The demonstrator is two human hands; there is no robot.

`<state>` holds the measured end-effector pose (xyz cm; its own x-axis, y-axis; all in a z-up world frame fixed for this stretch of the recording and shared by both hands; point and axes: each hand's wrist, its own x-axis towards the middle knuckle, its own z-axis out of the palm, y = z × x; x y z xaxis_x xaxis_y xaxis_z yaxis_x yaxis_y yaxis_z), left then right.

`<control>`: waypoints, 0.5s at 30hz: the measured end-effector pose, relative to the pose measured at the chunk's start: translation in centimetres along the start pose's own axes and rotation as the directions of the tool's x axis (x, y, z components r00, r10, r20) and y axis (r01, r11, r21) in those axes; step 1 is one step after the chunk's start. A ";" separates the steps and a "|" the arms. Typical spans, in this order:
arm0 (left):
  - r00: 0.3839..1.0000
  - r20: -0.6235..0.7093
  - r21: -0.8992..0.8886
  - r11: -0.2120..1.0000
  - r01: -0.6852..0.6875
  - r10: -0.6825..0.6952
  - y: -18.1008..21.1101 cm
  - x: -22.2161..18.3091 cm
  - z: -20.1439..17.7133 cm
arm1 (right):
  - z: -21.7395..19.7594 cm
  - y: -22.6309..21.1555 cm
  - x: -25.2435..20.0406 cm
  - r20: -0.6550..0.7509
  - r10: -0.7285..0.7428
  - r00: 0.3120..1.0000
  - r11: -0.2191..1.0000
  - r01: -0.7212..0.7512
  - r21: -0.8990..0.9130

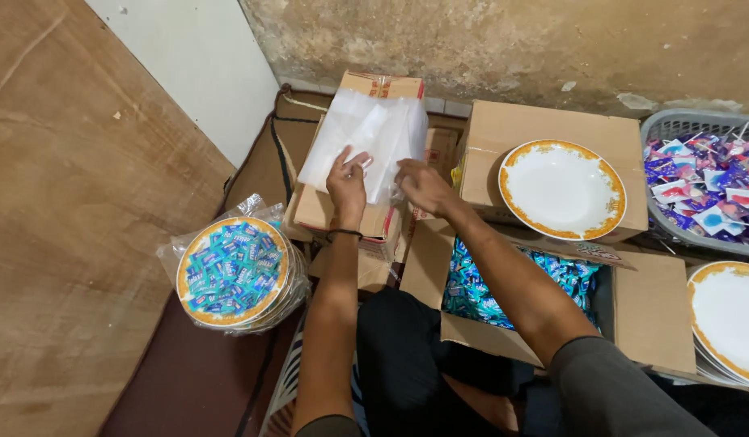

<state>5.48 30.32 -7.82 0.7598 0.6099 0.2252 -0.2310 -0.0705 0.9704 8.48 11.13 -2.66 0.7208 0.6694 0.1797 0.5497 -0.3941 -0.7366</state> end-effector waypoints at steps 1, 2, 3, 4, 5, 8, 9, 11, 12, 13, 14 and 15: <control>1.000 0.003 -0.001 1.000 -0.001 0.001 -0.3 -0.3 0.7 | 0.0 0.9 0.9 -0.003 0.001 1.000 1.000 -0.001 -0.001; 0.993 0.055 -0.005 0.994 -0.107 0.107 -0.7 -0.7 1.3 | 0.2 1.7 1.7 -0.113 0.127 0.985 0.966 -0.097 0.239; 0.971 0.107 -0.015 0.977 -0.211 0.212 -1.1 -1.2 1.8 | 0.4 2.6 2.5 -0.187 0.272 0.944 0.867 -0.156 0.472; 0.971 0.105 -0.015 0.977 -0.213 0.214 -0.8 -2.2 2.3 | -0.4 1.7 2.5 -0.187 0.270 0.945 0.868 -0.154 0.472; 0.935 0.235 0.092 0.952 -0.292 0.265 -0.5 -3.3 2.8 | -1.2 0.8 2.5 -0.149 0.262 0.953 0.892 -0.181 0.413; 0.867 0.401 0.187 0.900 -0.394 0.296 0.9 -5.2 3.9 | -0.3 7.6 4.5 -0.255 0.255 0.933 0.943 -0.182 0.280; 0.853 0.426 0.192 0.891 -0.412 0.303 1.6 -5.3 4.2 | 0.3 11.3 5.9 -0.388 0.227 0.893 0.967 -0.160 0.199; 0.864 0.407 0.346 0.825 -0.447 0.298 2.4 -4.7 2.9 | -1.6 10.7 4.1 -0.407 0.351 0.843 0.934 -0.284 0.218; 0.874 0.389 0.493 0.735 -0.465 0.292 2.7 -4.5 2.2 | -2.4 10.4 3.0 -0.420 0.473 0.775 0.881 -0.405 0.245; 0.872 0.394 0.489 0.738 -0.465 0.289 2.1 -4.3 2.1 | -2.2 13.1 3.0 -0.422 0.477 0.771 0.879 -0.410 0.245; 0.894 0.443 0.695 0.608 -0.385 0.060 1.5 -4.1 2.1 | -2.1 15.7 3.0 -0.410 0.492 0.768 0.870 -0.452 0.197; 0.889 0.423 0.851 0.415 -0.323 -0.175 0.9 -4.0 2.1 | -2.0 18.4 2.9 -0.398 0.506 0.765 0.858 -0.491 0.147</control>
<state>3.54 26.15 -7.66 0.9731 0.2206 0.0669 0.1757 -0.8978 0.4039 21.52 4.59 -14.36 0.9978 0.0621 0.0240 0.0554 -0.5744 -0.8167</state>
